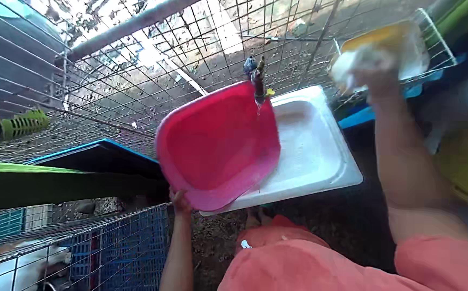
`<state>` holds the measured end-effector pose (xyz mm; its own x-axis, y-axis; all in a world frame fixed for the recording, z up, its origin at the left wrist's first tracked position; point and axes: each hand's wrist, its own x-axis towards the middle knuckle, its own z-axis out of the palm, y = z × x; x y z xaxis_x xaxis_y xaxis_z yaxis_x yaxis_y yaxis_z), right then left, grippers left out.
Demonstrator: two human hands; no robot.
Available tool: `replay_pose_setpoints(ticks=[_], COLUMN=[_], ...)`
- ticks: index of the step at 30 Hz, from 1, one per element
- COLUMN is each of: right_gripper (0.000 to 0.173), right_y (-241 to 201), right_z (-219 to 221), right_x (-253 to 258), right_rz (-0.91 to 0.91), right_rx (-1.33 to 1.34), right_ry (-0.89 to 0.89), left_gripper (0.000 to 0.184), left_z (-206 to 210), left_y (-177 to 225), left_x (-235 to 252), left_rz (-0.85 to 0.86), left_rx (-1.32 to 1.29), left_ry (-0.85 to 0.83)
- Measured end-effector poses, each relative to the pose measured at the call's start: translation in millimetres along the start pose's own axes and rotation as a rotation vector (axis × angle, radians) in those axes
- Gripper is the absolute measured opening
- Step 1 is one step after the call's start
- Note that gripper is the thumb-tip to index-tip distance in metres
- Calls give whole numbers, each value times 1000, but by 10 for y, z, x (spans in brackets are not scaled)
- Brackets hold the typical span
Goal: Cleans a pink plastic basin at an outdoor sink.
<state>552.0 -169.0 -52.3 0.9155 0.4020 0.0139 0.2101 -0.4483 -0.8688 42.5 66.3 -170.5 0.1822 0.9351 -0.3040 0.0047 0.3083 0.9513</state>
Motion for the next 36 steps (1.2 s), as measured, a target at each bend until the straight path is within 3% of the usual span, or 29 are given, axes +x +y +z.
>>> replay_pose_setpoints(ticks=[2,4,6,8,12,18,20,23,25,27,29,31,34,36], right_gripper=[41,44,56,72,93,57,50,47,43,40,46,46,51,64], right_y=[110,628,1205,1474,1020,466,618,1195,1587,1748,1579,1373,1290,1171], right_z=[533,1139,1586,1853,2229,3478,3350,2498,1796,1471,1743,2321,3183,3567], right_x=[-561,-892,-1181,-1554,-2351,-2818,-2650,-2097,-1730,-1654,-1927,-2283,-2524,-2309], right_rz=[65,50,74,186,214,64,33,-37,-58,-93,-61,-112,-367,-592], right_rx=[7,-233,-547,-742,-724,-326,-403,-737,-947,-981,-843,-622,-369,-367], right_ry=[-272,-479,-580,-690,-952,-983,-1083,-1253,-1204,-1119,-1150,-1204,-1249,-1182], left_gripper=[61,50,37,35,35,38,37,38,38,37,36,37,37,37], left_z=[195,411,599,707,707,745,742,704,728,784,810,813,816,851], left_y=[-218,-419,-636,-823,-1069,-1080,-1079,-1162,-1207,-1245,-1307,-1358,-1441,-1380], left_x=[255,458,576,680,681,615,616,662,690,729,744,730,696,689], left_rz=[-3,61,147,276,406,394,418,450,472,490,452,390,302,241], left_rx=[34,125,254,402,556,518,490,473,454,416,390,368,324,261], left_ry=[-72,-92,-72,-45,29,40,54,42,25,18,0,-42,-55,-60])
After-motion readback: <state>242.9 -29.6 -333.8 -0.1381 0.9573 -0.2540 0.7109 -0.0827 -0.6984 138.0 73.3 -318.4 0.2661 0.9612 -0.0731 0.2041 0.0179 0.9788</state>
